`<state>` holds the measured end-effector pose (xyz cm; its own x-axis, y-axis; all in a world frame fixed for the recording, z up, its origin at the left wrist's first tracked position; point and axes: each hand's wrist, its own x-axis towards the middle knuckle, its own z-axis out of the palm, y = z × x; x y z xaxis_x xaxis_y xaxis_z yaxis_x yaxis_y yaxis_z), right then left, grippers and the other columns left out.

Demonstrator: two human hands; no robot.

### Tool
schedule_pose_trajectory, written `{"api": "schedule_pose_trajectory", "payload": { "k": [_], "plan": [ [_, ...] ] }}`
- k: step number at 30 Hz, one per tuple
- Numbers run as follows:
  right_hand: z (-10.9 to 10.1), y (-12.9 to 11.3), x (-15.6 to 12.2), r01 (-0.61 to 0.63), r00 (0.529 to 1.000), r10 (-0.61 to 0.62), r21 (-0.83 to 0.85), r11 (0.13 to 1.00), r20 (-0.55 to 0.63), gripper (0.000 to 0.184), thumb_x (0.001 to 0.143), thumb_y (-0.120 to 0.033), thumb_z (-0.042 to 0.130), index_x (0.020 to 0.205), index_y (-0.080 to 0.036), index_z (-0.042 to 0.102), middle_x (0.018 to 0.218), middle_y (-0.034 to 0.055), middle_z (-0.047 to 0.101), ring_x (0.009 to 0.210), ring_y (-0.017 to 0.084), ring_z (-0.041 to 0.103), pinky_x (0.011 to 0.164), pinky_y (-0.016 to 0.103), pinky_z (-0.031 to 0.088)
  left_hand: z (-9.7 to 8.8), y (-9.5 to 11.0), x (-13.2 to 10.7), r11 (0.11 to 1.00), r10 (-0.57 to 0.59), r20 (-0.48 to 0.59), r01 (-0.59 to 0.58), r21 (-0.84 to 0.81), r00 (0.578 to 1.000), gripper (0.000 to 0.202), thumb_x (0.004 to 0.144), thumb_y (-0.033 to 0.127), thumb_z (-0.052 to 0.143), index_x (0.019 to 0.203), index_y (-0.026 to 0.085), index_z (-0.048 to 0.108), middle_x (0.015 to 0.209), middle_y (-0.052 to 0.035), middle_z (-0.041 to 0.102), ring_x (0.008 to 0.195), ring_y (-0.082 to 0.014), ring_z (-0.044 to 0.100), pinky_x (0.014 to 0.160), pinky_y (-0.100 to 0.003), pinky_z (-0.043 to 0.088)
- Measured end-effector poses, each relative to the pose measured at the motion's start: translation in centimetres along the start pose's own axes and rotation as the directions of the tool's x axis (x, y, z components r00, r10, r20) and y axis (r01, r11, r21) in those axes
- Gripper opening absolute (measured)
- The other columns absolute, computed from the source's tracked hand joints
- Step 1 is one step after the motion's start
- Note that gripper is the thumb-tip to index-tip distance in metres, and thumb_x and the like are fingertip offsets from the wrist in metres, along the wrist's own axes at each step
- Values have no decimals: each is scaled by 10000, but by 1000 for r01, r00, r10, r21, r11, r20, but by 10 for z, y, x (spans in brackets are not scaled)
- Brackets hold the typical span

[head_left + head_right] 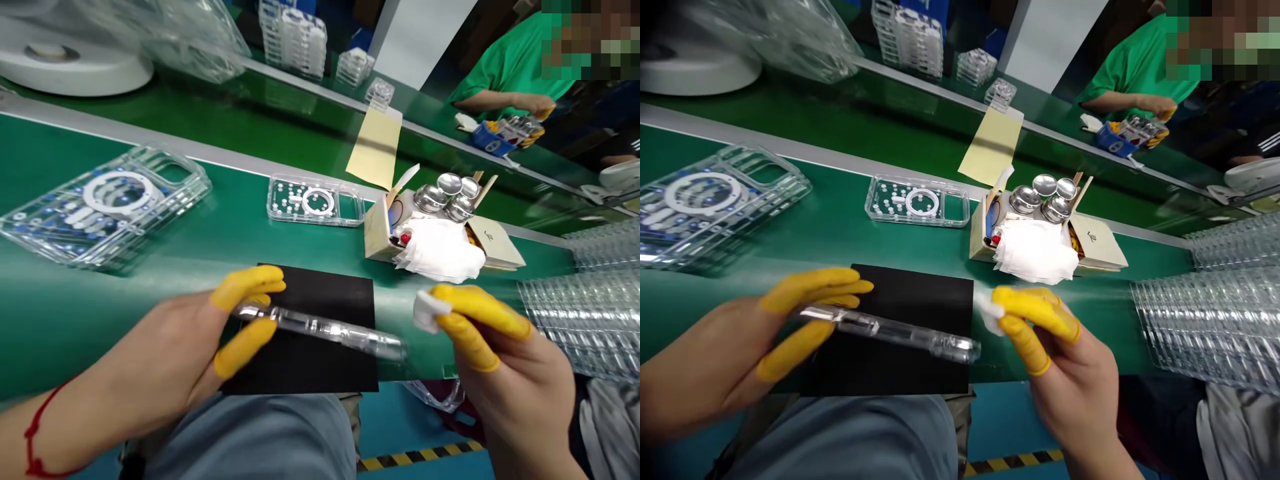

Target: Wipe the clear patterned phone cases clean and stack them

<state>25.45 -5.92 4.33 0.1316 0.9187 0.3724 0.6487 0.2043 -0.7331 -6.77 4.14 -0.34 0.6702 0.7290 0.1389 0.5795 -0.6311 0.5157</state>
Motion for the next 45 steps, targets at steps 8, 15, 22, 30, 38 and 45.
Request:
{"api": "schedule_pose_trajectory", "payload": {
  "k": [8, 15, 22, 30, 38, 45],
  "plan": [
    [84, -6, 9, 205, 978, -190, -248, 947, 81, 191, 1028, -186, 640, 1127, -225, 799, 1062, 73, 810, 967, 252, 751, 840, 390, 599, 11, -2, -5, 987, 142, 54, -146, 62, 988, 877, 926, 601, 751, 1611, 203, 374, 1516, -165, 612, 1403, -382, 579, 1168, -542, 523],
    [104, -18, -18, 538, 832, -455, -261, 801, 318, 355, 1097, -131, 445, 1154, -250, 774, 984, -9, 807, 972, 189, 671, 913, 372, 490, 26, -10, -27, 992, 95, 6, -94, -90, 995, 1059, 950, 611, 695, 1714, 264, 50, 1662, -180, 470, 1509, -332, 507, 1219, -460, 490],
    [110, -17, -15, 502, 847, -422, -227, 835, 323, 353, 1078, -96, 441, 1233, -161, 752, 968, 58, 774, 882, 214, 615, 817, 363, 515, 30, -9, -26, 989, 70, 14, -68, -129, 997, 1250, 860, 546, 831, 1715, 237, -27, 1669, -256, 422, 1527, -391, 467, 1215, -531, 477],
    [129, -35, 7, 573, 760, -474, -114, 812, 444, 378, 1099, -128, 400, 1133, -164, 775, 895, 52, 734, 822, 212, 597, 813, 345, 498, 29, -8, -26, 988, 22, 12, -20, -152, 1000, 1380, 810, 411, 928, 1701, 273, -116, 1603, -274, 502, 1414, -425, 595, 1119, -552, 578],
    [62, 9, -4, 581, 781, -435, -266, 769, 448, 359, 1049, -22, 475, 1269, -159, 723, 1047, 70, 786, 907, 210, 610, 804, 365, 484, 27, -8, -23, 991, 60, 41, -54, -124, 997, 1348, 772, 477, 943, 1712, 322, -11, 1678, -175, 451, 1522, -382, 481, 1210, -510, 509],
    [67, 8, -5, 548, 810, -409, -296, 782, 420, 382, 1043, -18, 476, 1223, -168, 777, 1019, 76, 782, 881, 215, 598, 756, 359, 457, 27, -11, -22, 992, 80, 9, -78, -98, 997, 986, 947, 625, 710, 1700, 286, 170, 1640, -152, 513, 1483, -350, 536, 1181, -476, 530]
  ]
}}
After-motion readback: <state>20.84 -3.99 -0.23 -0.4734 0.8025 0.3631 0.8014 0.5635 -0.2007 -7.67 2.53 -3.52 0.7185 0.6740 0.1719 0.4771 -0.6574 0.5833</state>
